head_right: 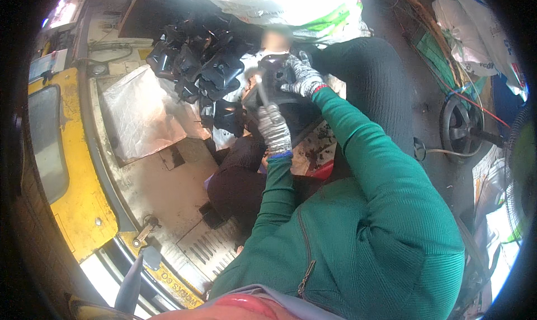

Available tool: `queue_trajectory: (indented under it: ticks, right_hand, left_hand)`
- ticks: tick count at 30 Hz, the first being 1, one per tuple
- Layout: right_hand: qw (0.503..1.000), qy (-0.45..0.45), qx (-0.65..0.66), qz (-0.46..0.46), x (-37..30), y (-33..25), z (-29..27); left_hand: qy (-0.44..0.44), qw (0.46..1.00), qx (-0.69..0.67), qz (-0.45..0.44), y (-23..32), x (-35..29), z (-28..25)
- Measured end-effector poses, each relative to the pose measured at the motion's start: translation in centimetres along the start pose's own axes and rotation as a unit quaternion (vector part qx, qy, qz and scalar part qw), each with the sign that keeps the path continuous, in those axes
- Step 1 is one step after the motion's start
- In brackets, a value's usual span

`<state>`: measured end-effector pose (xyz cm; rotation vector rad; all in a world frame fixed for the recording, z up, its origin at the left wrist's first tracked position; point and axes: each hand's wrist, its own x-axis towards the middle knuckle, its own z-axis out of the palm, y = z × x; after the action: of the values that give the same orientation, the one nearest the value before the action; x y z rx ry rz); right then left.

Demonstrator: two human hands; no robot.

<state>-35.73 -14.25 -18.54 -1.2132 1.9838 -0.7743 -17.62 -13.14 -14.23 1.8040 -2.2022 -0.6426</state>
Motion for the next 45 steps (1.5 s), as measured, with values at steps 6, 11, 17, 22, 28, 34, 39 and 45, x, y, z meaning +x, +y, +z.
queue_trajectory:
  ticks: [6,11,17,22,28,34,39,45]
  right_hand:
    - [0.998,0.0,-0.035,-0.057,0.6,-0.2,1.7]
    - [1.0,0.004,-0.02,0.018,0.0,0.1,-0.5]
    - [0.999,-0.038,-0.028,-0.018,-0.7,-2.0,0.3]
    - [1.0,0.007,-0.019,-0.006,0.1,-0.6,0.2]
    - [0.999,0.021,-0.024,-0.041,1.2,-0.6,2.1]
    - [0.999,-0.003,-0.034,-0.018,0.0,-0.8,0.8]
    - [0.996,0.02,-0.065,-0.064,0.3,-1.7,1.0]
    - [1.0,0.013,0.025,0.014,-0.1,-1.0,0.4]
  left_hand:
    - [-0.049,0.993,0.088,0.058,-5.1,1.2,3.2]
    - [0.036,0.989,-0.141,-0.023,0.8,0.7,-0.2]
    - [-0.023,0.999,0.003,0.049,-3.5,0.7,2.0]
    - [0.074,0.99,-0.022,0.114,-1.2,0.8,-1.0]
    - [-0.074,0.984,0.122,0.109,-6.0,1.7,3.6]
    - [0.061,0.996,-0.052,0.035,-1.2,0.7,-0.9]
    - [-0.012,0.985,0.129,0.112,-5.7,1.4,4.1]
    - [0.045,0.984,-0.172,0.005,-0.6,0.8,-1.1]
